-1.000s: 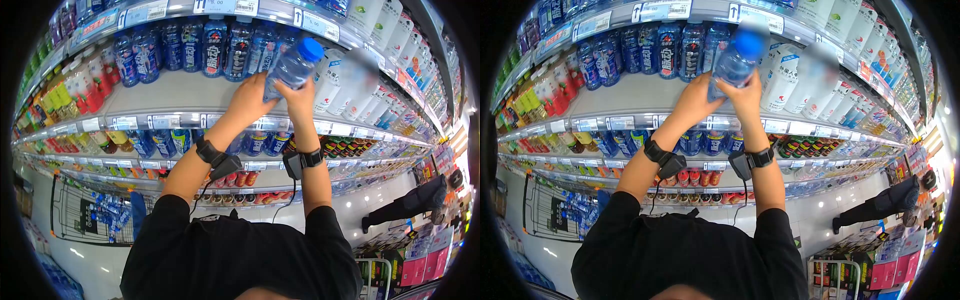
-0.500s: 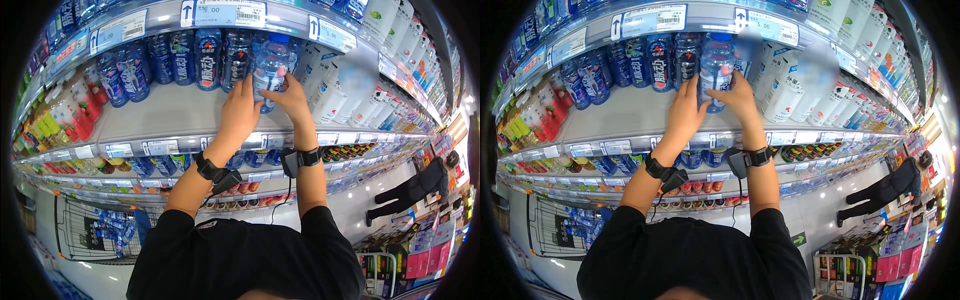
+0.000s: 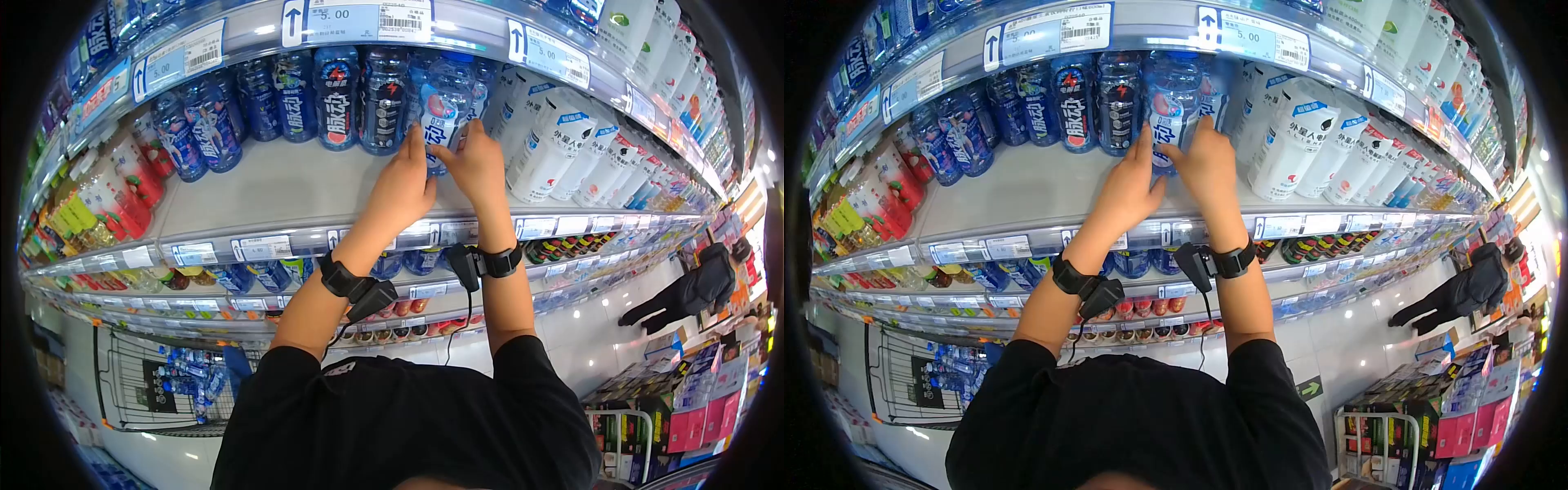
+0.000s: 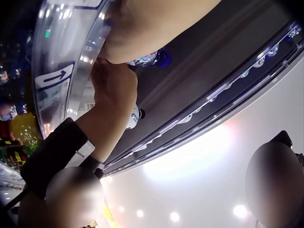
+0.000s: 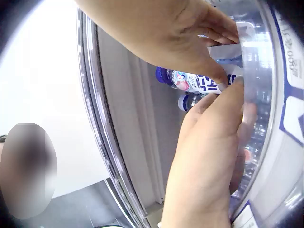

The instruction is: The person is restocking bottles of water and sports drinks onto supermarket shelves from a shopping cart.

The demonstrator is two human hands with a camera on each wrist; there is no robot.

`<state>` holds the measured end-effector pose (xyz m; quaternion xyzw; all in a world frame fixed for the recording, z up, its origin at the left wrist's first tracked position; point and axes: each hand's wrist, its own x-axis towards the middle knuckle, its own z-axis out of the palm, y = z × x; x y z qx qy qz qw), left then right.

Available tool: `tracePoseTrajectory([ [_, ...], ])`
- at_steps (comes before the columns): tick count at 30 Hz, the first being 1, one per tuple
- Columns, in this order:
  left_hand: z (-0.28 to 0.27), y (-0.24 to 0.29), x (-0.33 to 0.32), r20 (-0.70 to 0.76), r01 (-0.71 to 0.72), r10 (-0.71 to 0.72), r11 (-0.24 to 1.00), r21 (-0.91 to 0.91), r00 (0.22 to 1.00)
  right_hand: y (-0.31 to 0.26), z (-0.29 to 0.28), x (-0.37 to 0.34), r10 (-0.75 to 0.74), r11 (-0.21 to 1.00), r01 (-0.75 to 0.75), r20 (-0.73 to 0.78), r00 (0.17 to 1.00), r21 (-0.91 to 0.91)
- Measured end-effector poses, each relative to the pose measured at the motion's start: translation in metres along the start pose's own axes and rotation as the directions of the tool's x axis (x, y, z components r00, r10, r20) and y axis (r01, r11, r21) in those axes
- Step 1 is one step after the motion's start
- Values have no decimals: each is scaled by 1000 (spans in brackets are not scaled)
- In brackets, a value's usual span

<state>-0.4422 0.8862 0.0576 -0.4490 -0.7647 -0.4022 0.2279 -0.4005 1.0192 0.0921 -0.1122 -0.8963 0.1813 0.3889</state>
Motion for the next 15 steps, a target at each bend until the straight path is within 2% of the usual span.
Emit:
tracePoseTrajectory([
  [8,2,5,3,6,94,-94,995,30,996,-6,2,-4,13,1000,-13,-42,999,-6],
  [10,1,6,3,9,89,-90,995,44,996,-9,1,-6,50,999,-50,-38,998,-14],
  [15,-3,10,1,10,68,-69,996,61,998,-3,1,-6,30,999,-30,-31,999,18],
])
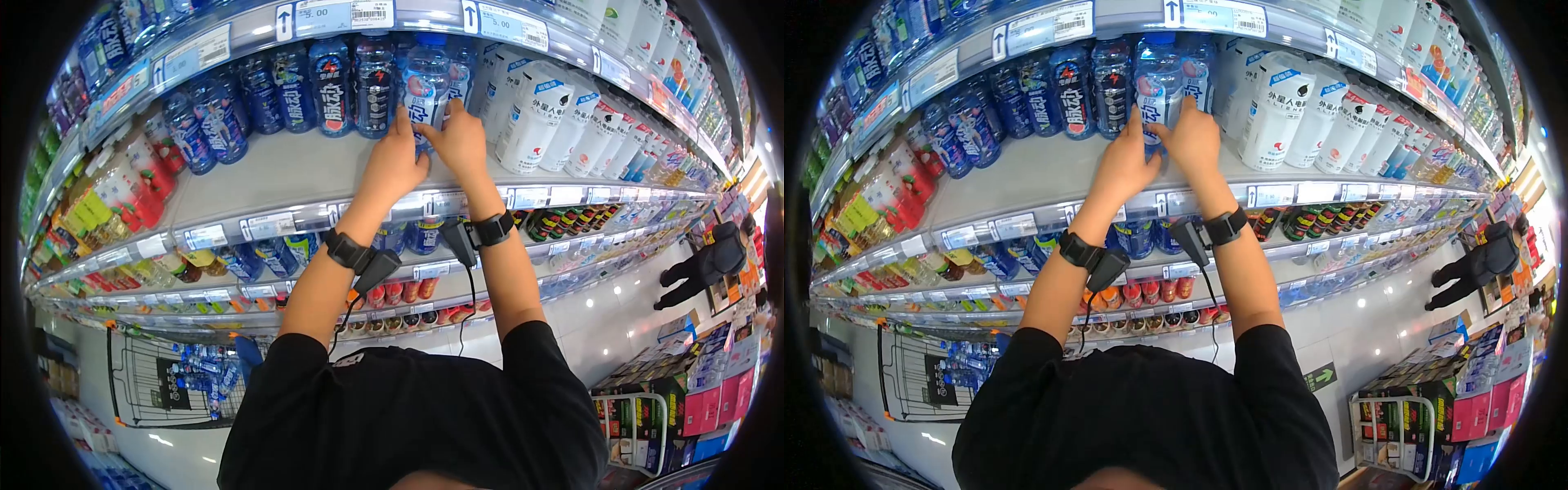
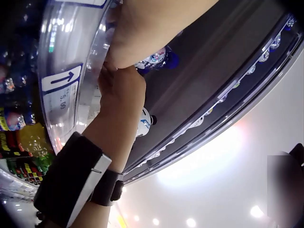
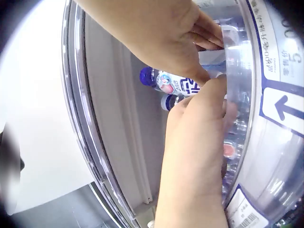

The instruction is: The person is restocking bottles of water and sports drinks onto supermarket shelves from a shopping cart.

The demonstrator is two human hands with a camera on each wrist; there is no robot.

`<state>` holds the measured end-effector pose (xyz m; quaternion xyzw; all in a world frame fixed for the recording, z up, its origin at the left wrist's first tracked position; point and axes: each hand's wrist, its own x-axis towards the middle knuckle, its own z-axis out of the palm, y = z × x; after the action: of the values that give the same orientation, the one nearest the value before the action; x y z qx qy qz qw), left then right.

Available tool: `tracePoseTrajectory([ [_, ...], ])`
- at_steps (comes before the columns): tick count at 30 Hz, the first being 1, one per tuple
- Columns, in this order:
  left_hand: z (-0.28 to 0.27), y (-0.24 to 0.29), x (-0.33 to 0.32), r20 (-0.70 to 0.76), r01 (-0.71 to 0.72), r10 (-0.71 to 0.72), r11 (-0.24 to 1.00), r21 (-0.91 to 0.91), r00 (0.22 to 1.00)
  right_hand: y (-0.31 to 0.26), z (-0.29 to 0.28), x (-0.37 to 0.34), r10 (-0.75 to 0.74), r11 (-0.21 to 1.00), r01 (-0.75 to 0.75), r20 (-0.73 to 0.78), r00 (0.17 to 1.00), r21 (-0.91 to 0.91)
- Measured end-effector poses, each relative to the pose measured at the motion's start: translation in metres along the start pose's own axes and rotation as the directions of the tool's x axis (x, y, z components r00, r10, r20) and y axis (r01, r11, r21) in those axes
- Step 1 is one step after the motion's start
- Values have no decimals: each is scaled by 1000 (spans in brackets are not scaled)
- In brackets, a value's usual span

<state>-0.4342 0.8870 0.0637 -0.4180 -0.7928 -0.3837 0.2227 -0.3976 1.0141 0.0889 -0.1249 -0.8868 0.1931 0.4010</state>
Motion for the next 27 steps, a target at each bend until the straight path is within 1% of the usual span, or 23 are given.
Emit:
tracePoseTrajectory([
  [2,-4,3,-1,-13,-14,14,999,33,1000,3,-1,-5,-12,1000,13,-15,1000,25],
  [3,-6,8,-3,17,76,-77,997,31,997,5,0,-8,-16,999,17,-29,999,43],
  [5,-13,18,-16,-235,-74,120,978,197,964,7,-2,-16,-7,996,8,-9,1000,87],
  [6,-18,25,-22,-351,-124,232,945,303,907,8,-4,-25,-38,996,46,-97,995,76],
  [7,-25,37,-35,-403,-107,186,972,209,896,7,-5,-33,-76,993,91,-184,980,71],
  [8,-33,44,-51,-432,-148,229,966,213,872,6,-10,-42,-123,985,149,-240,963,91],
  [9,-39,48,-69,-430,-171,228,971,169,874,5,-13,-52,-171,970,212,-288,942,118],
  [11,-33,40,-120,-413,-125,152,988,92,898,-6,-18,-80,-223,944,295,-371,902,150],
  [13,-22,20,-184,-336,-117,146,987,106,930,-27,-27,-124,-208,880,355,-415,885,315],
  [14,-8,7,-225,-292,-22,50,995,99,955,-23,-11,-147,-190,798,419,-479,857,433],
  [15,8,-8,-271,-161,106,-85,986,129,983,-6,12,-172,-284,687,523,-477,832,504],
  [16,32,-34,-326,-37,235,-233,970,57,972,-22,14,-199,-364,640,594,-488,793,488],
  [17,24,-27,-369,117,453,-465,883,121,877,-13,40,-232,-359,631,568,-451,817,527],
  [18,33,-44,-427,299,460,-503,864,205,811,-4,62,-267,-438,689,541,-318,841,482],
  [19,80,-82,-530,169,422,-435,900,110,884,1,83,-301,-486,694,513,-196,852,505],
  [20,65,-77,-581,472,624,-621,762,175,626,-4,94,-342,-340,723,101,225,913,683],
  [21,44,-59,-626,531,938,-795,347,0,294,-17,95,-370,-349,688,-84,429,833,721],
  [22,24,-42,-672,513,972,-855,-180,-149,-80,-24,95,-400,-372,717,-247,657,656,652],
  [23,13,-40,-729,461,967,-885,65,245,-58,-23,109,-432,-506,776,-74,688,520,626],
  [24,3,-40,-768,431,753,-902,278,596,-8,-25,119,-459,-598,793,58,755,269,607],
  [25,-14,-24,-770,361,838,-928,124,532,-92,-26,128,-484,-618,770,197,786,-9,607],
  [26,-59,16,-736,299,895,-935,-39,445,-190,-22,143,-514,-589,746,265,791,-167,611],
  [27,-71,32,-739,254,921,-952,-60,386,-168,-16,160,-546,-535,709,331,781,-321,622],
])
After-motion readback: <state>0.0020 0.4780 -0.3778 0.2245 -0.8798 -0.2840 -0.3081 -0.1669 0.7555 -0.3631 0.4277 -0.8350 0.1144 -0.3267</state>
